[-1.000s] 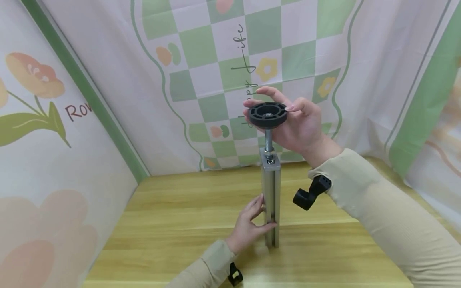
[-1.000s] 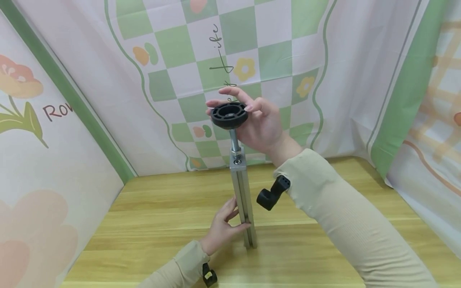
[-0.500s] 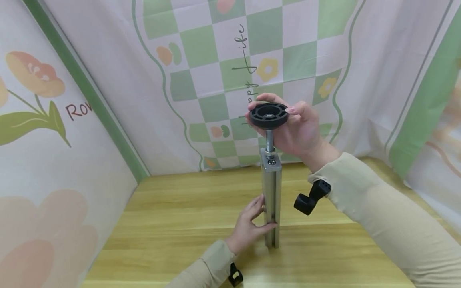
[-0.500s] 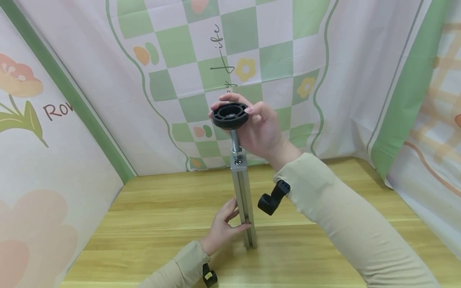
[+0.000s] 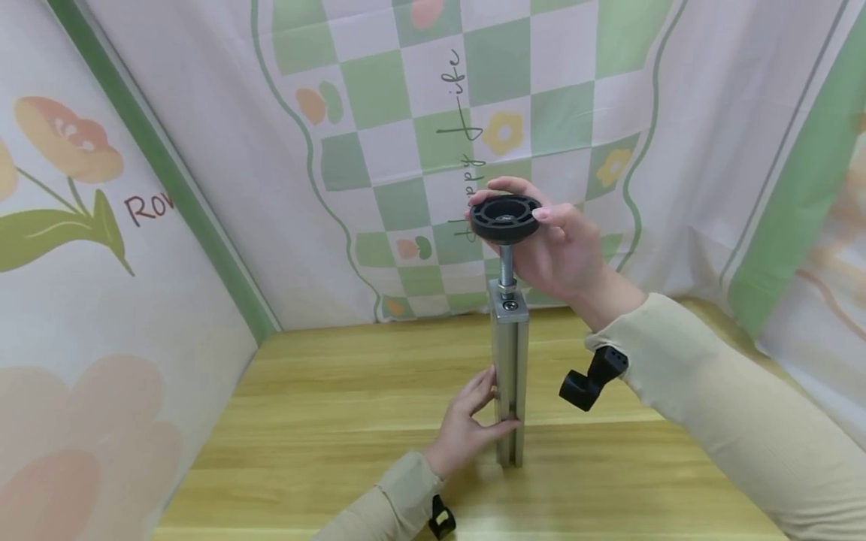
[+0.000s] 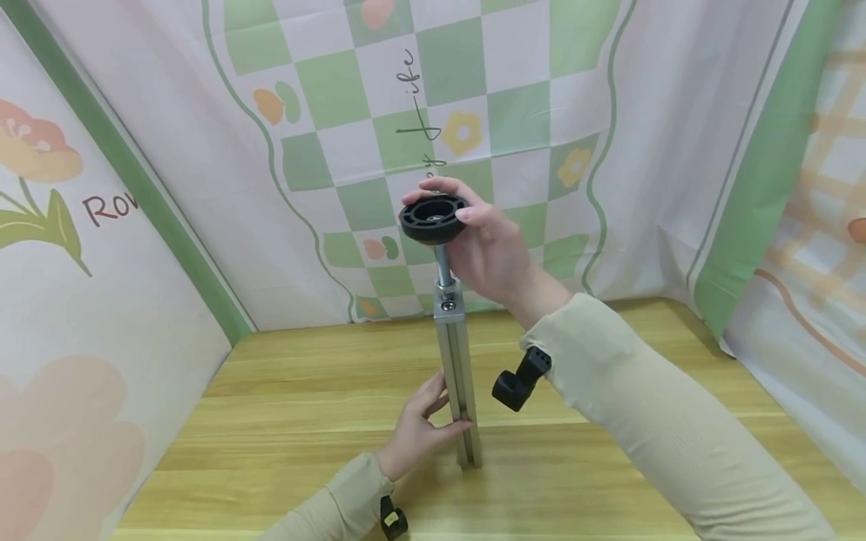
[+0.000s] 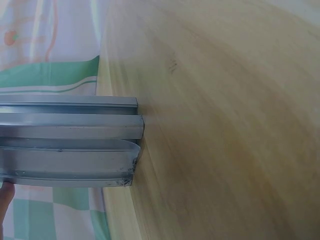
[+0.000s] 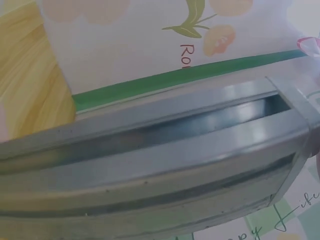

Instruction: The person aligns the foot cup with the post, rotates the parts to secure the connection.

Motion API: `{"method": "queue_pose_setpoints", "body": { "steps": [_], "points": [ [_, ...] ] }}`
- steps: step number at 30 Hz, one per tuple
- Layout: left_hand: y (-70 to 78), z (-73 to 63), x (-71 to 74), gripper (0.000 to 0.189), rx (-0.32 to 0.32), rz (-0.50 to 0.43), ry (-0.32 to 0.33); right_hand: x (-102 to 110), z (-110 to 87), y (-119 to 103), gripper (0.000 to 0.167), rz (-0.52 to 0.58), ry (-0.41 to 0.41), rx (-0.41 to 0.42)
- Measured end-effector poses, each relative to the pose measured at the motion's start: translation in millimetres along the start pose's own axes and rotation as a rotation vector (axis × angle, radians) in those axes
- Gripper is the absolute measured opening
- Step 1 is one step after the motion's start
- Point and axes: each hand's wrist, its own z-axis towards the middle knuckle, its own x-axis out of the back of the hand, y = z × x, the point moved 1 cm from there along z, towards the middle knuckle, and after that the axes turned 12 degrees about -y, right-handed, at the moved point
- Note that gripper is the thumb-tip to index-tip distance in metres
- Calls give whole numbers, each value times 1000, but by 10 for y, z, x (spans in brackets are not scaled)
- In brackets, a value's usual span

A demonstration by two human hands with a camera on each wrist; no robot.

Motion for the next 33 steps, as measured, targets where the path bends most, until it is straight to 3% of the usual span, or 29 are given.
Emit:
{"method": "queue_pose_setpoints", "body": {
  "steps": [8,14,21,28,33],
  "points": [
    [29,0,-1,92,35,-14,-12,30,-24,2,32,-204,-9,64],
    [5,-6,-5,93,26,-27,-6,10,-39,-34,31,-240,37,54],
    [-20,-7,-18,100,-38,58,11,-13,-81,-110,36,-273,82,41],
    [-19,5,-19,96,-4,42,11,-40,-77,-161,41,-319,113,12],
    [-14,10,-8,88,31,41,0,-85,-62,-193,47,-414,197,-43]
  ]
}}
